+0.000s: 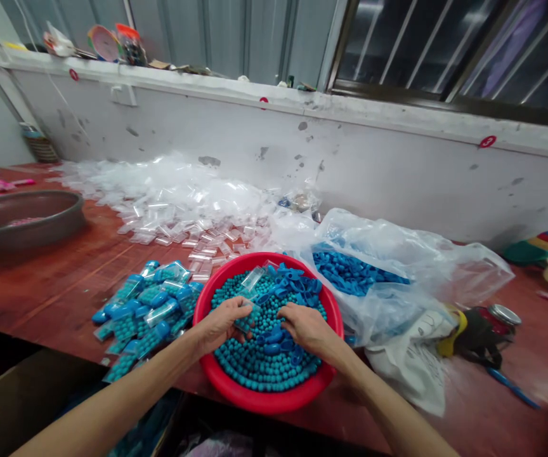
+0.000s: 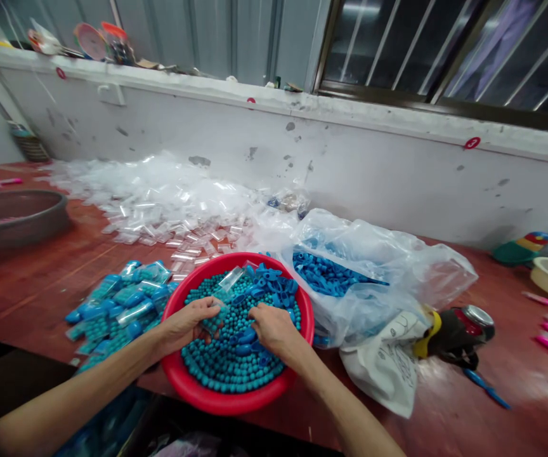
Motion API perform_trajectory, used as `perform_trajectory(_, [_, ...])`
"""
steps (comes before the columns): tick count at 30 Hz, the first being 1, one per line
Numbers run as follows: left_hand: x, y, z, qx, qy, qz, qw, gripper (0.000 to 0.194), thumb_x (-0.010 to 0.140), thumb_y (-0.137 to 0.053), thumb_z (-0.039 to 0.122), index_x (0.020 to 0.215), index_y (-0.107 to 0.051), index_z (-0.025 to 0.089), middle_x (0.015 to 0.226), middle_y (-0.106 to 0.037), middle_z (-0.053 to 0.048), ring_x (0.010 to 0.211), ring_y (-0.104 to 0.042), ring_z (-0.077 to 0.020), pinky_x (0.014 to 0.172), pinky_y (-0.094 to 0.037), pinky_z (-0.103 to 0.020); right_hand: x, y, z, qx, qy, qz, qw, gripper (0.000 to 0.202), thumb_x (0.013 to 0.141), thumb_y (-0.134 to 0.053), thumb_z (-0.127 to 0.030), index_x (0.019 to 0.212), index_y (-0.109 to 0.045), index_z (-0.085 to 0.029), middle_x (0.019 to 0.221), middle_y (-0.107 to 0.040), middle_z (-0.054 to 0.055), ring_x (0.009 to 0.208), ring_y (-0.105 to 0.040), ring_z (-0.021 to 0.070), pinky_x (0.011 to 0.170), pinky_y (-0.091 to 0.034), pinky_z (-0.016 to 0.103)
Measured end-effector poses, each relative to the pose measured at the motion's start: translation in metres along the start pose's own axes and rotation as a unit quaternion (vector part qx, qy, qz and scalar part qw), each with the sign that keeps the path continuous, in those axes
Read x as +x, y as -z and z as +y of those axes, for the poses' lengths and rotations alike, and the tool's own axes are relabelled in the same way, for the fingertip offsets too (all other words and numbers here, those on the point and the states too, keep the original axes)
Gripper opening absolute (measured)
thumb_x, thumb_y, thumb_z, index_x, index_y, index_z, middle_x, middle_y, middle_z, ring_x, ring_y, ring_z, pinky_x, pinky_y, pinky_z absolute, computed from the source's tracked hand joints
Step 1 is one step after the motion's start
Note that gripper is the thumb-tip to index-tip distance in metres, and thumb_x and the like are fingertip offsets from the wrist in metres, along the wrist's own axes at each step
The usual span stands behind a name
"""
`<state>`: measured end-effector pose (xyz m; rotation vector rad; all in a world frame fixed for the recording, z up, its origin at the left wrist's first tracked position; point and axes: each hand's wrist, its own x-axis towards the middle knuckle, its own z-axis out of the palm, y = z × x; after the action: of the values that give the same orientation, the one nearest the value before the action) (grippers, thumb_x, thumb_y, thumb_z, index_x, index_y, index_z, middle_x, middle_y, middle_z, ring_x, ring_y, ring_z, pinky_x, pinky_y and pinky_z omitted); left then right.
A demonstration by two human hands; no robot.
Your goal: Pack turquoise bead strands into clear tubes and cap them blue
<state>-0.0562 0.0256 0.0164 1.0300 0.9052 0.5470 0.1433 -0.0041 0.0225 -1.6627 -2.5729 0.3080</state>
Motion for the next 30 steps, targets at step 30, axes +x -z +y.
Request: perform_trajectory(30, [-0.005, -0.006, -0.006, 0.034, -0.029, 0.014, 0.999, 0.035, 0.071, -0.052, 0.044, 0.092, -0.039, 0.019, 0.062, -0.051, 0.006, 0.042, -0.053, -0.0089, 0.034, -0.031, -0.016, 0.03, -0.011, -0.012, 0.019, -0.01, 0.033, 0.999, 0.025, 0.087, -0.035, -0.023, 0.103, -0.053, -0.015, 0.092, -0.063, 0.009, 0.085, -0.057, 0.0189, 0.073, -0.041, 0.028])
